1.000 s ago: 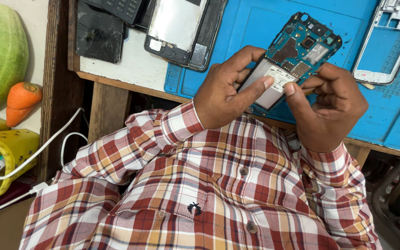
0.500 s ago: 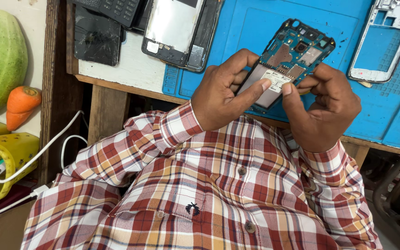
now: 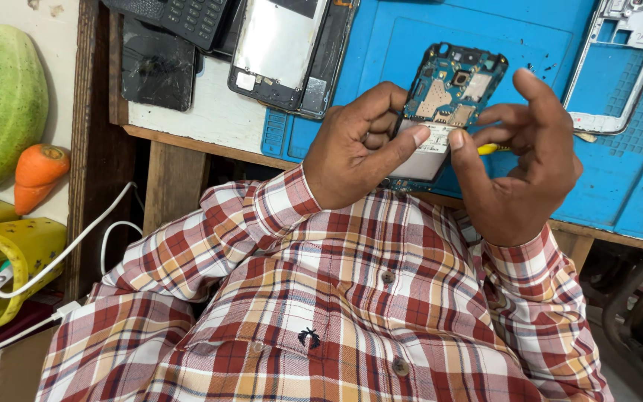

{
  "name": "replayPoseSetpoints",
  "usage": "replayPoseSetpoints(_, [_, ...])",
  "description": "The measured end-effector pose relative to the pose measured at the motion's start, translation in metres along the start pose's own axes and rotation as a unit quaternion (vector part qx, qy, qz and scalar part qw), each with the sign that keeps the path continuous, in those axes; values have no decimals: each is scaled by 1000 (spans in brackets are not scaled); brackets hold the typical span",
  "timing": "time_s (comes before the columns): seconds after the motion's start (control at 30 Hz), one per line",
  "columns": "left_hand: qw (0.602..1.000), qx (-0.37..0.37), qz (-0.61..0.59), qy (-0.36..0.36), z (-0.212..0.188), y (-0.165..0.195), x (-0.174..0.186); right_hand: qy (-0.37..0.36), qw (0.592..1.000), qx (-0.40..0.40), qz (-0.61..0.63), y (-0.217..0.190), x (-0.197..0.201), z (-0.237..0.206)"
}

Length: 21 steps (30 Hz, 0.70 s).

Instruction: The person disassembles a white smartphone using a screwdriver and tweezers. They remove the back cover, separate the internal components, and place the parts on a blue work mat. The person then handles the phone's frame and internal assembly.

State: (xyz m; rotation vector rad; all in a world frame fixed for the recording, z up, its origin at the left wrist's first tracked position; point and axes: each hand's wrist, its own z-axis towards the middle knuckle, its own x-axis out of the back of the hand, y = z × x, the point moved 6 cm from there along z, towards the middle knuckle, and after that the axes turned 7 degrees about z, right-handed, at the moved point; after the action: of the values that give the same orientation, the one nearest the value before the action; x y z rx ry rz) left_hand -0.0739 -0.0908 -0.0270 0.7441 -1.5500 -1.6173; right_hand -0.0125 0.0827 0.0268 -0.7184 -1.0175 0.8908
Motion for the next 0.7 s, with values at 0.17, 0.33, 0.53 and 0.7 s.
replayPoseSetpoints(0.17, [1000,-16,14,-1,-2,1,-1,-12,990,77,-122,-9,-1,-1])
replayPoseSetpoints(0.33, [1000,-19,13,-6,-3,2,-2,-17,989,70,-127,-2,0,-6])
replayPoseSetpoints(0.53, [1000,-15,13,-11,-2,2,-3,-33,987,83,-134,0,-1,-5])
replayPoseSetpoints(0.7, [1000,-6,7,-11,-3,2,-4,-37,983,78,-163,0,1,-5])
